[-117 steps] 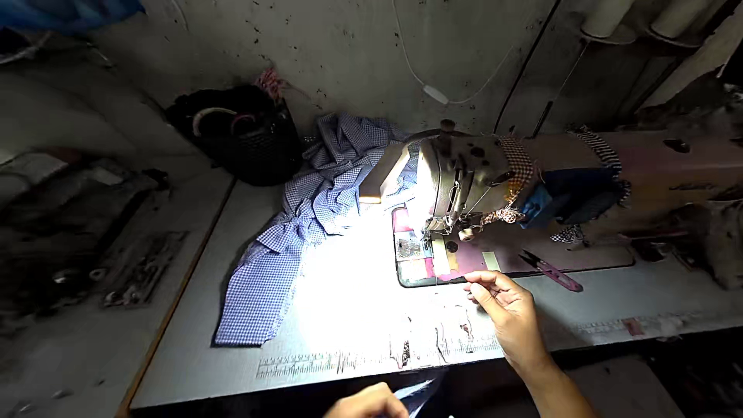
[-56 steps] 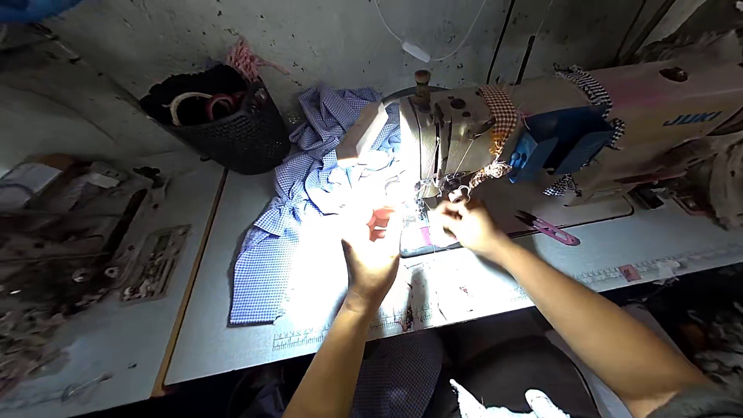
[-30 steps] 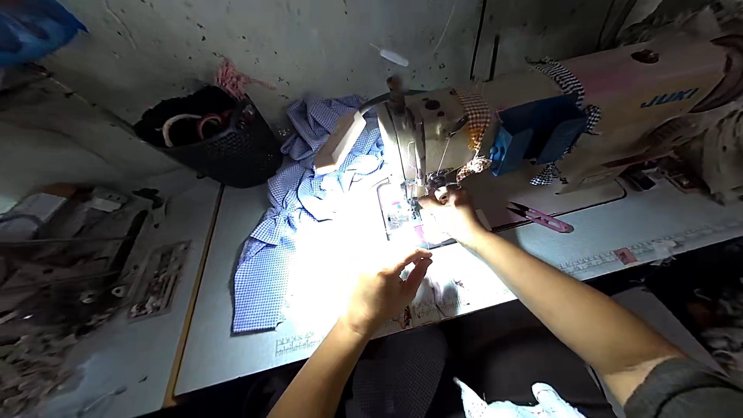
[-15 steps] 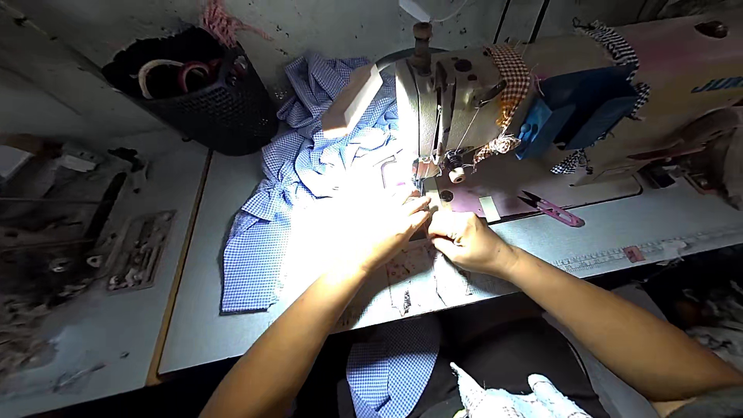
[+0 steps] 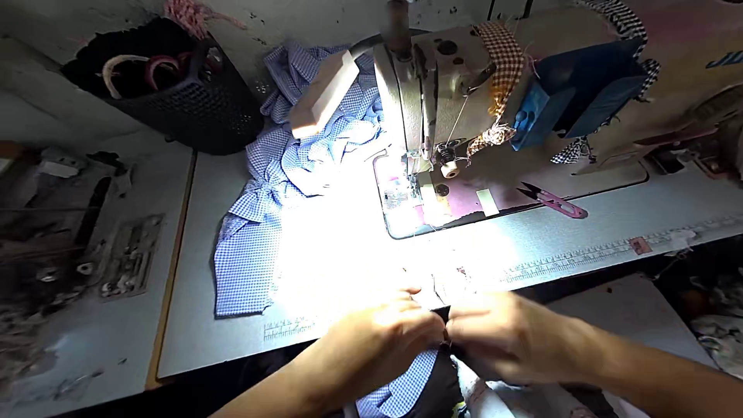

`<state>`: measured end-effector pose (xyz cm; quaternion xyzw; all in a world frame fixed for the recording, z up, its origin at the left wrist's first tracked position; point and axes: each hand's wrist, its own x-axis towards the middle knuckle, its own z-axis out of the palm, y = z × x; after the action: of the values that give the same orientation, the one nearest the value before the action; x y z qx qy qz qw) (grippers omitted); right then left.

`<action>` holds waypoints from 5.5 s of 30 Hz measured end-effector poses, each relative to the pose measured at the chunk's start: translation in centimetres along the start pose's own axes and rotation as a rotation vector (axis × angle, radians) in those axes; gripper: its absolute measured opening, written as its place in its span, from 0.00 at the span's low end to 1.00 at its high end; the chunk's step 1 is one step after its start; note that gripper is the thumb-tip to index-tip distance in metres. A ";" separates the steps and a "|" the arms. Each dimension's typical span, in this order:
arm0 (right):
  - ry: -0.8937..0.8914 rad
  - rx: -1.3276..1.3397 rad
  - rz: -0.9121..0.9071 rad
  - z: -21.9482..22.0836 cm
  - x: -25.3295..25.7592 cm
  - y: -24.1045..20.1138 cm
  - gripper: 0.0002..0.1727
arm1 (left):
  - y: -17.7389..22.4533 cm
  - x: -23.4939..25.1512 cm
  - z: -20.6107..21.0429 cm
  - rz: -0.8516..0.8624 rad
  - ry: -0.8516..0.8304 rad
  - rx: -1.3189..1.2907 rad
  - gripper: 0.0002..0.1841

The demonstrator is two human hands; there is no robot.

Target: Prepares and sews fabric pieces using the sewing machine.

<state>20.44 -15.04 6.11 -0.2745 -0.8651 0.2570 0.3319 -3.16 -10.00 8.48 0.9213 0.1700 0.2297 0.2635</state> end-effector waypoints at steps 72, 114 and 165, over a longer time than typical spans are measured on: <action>-0.015 -1.033 0.279 -8.7 7.7 1.6 0.27 | -6.7 8.3 4.7 -0.089 0.733 -0.437 0.04; 0.906 -1.039 0.062 -1.3 8.8 9.1 0.07 | -5.9 5.8 5.7 -0.345 0.833 -0.495 0.03; 0.837 0.134 0.503 -1.2 7.2 12.6 0.05 | -5.7 6.6 -2.3 -0.009 -0.063 0.737 0.06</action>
<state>20.64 -1.05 2.14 -0.5327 -0.5459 0.2519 0.5957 0.07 -1.61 9.13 0.9603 0.2373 0.1232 -0.0797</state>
